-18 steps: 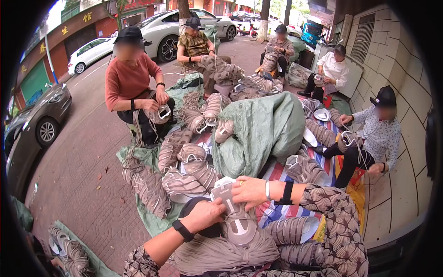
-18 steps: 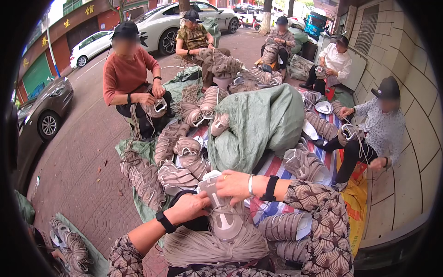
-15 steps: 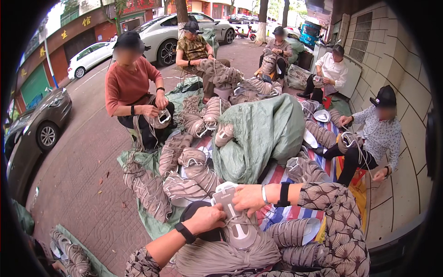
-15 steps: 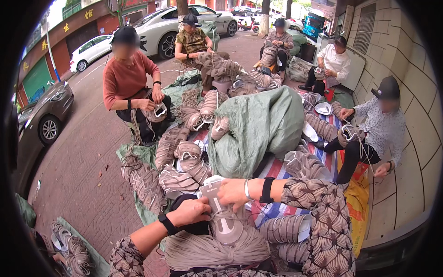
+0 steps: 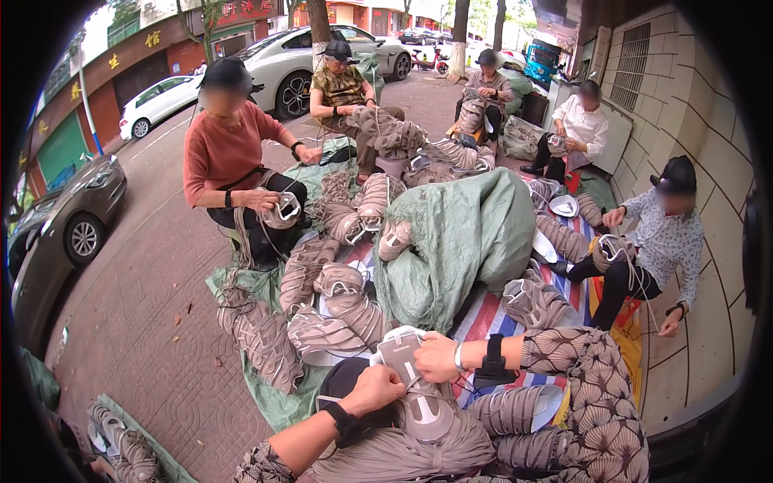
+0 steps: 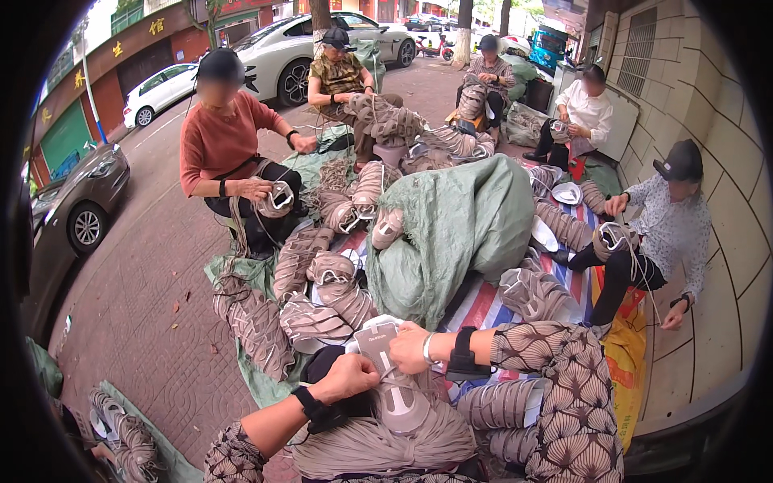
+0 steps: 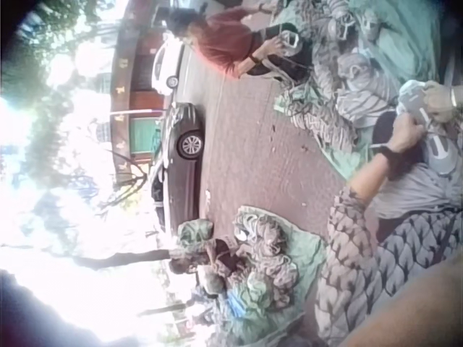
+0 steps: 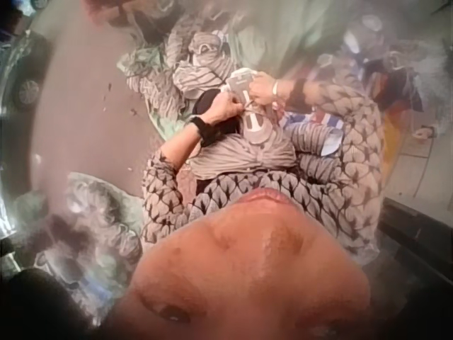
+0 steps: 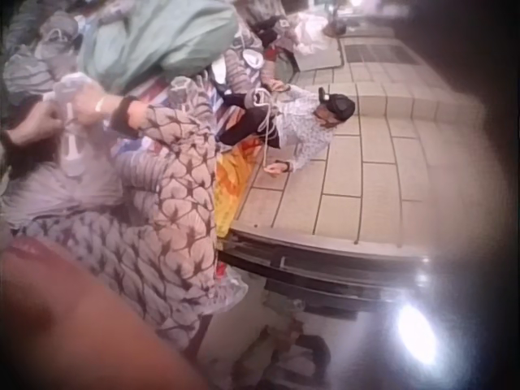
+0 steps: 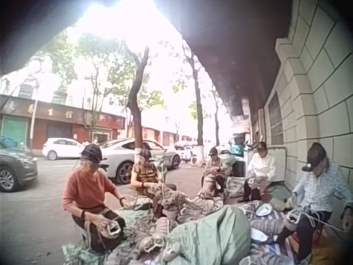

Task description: The person is sitting on the ground outdoors, lacing a beige Reebok sneaker. They thread the laces through the eyelets and tie them into a knot. Other people are visible in the background, also working on shoes.

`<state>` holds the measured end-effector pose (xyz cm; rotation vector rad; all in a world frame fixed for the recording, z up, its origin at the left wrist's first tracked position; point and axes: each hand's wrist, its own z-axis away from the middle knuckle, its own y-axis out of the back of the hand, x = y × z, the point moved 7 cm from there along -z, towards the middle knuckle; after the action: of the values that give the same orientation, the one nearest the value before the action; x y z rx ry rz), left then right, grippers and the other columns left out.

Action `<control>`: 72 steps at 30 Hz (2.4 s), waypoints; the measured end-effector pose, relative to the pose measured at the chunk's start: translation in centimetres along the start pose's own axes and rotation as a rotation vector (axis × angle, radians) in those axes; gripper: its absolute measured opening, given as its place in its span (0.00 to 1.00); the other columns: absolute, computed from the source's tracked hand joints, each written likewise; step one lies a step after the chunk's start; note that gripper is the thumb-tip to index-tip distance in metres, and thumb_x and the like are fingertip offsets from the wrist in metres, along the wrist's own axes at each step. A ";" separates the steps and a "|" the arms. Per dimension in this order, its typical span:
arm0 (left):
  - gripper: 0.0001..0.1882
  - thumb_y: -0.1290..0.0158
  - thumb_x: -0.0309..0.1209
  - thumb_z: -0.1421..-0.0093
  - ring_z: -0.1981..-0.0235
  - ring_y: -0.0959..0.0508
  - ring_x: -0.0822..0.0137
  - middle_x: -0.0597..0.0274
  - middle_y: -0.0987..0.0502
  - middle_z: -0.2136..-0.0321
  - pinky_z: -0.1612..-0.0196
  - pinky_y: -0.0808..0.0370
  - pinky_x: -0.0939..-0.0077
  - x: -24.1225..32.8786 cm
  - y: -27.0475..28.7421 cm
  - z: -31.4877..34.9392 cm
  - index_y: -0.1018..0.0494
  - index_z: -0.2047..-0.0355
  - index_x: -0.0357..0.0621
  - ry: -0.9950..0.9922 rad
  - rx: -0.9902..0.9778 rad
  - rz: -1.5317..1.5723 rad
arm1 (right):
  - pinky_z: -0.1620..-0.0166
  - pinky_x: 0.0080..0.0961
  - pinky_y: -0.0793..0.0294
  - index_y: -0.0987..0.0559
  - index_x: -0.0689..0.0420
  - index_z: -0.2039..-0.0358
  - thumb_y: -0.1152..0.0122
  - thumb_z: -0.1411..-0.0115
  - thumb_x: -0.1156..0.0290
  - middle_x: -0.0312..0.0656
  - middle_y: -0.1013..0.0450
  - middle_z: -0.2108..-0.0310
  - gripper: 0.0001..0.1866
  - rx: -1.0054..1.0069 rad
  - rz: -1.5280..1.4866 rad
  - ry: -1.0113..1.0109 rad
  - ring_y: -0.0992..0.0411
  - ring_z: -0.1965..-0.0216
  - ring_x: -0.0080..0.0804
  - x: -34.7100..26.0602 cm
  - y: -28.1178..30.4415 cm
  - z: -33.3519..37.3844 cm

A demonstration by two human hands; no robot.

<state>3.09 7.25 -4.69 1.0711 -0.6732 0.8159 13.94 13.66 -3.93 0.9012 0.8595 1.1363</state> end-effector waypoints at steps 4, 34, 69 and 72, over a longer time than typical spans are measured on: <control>0.11 0.42 0.35 0.45 0.78 0.25 0.74 0.60 0.24 0.81 0.72 0.28 0.75 1.4 3.1 -0.3 0.21 0.74 0.37 -0.194 0.301 0.400 | 0.54 0.39 0.32 0.22 0.55 0.74 0.44 0.45 0.62 0.45 0.27 0.71 0.10 0.157 -0.295 -0.204 0.28 0.63 0.44 3.1 3.2 0.4; 0.07 0.43 0.31 0.36 0.74 0.34 0.86 0.78 0.29 0.76 0.73 0.39 0.89 1.6 9.0 -2.1 0.24 0.66 0.40 -0.348 0.383 0.663 | 0.71 0.19 0.29 0.24 0.59 0.68 0.50 0.34 0.66 0.36 0.25 0.64 0.11 0.793 -1.175 -0.344 0.27 0.74 0.22 9.5 11.2 -3.1; 0.11 0.45 0.32 0.43 0.69 0.20 0.62 0.52 0.20 0.71 0.64 0.24 0.69 3.6 15.0 -5.5 0.23 0.65 0.37 -0.437 0.560 0.020 | 0.77 0.30 0.25 0.26 0.62 0.67 0.56 0.31 0.60 0.44 0.25 0.78 0.17 0.744 -1.596 -0.244 0.28 0.83 0.33 17.4 16.2 -10.8; 0.08 0.40 0.31 0.42 0.71 0.25 0.71 0.62 0.26 0.75 0.67 0.28 0.76 2.9 6.6 -1.1 0.22 0.65 0.40 -0.337 0.263 -0.120 | 0.75 0.31 0.23 0.25 0.63 0.67 0.58 0.30 0.61 0.47 0.23 0.75 0.18 0.682 -1.722 -0.159 0.26 0.80 0.35 17.0 15.7 -10.9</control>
<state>-0.77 10.64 0.49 1.4945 -0.7887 0.6364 1.81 34.56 4.38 0.4183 1.4062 -0.7452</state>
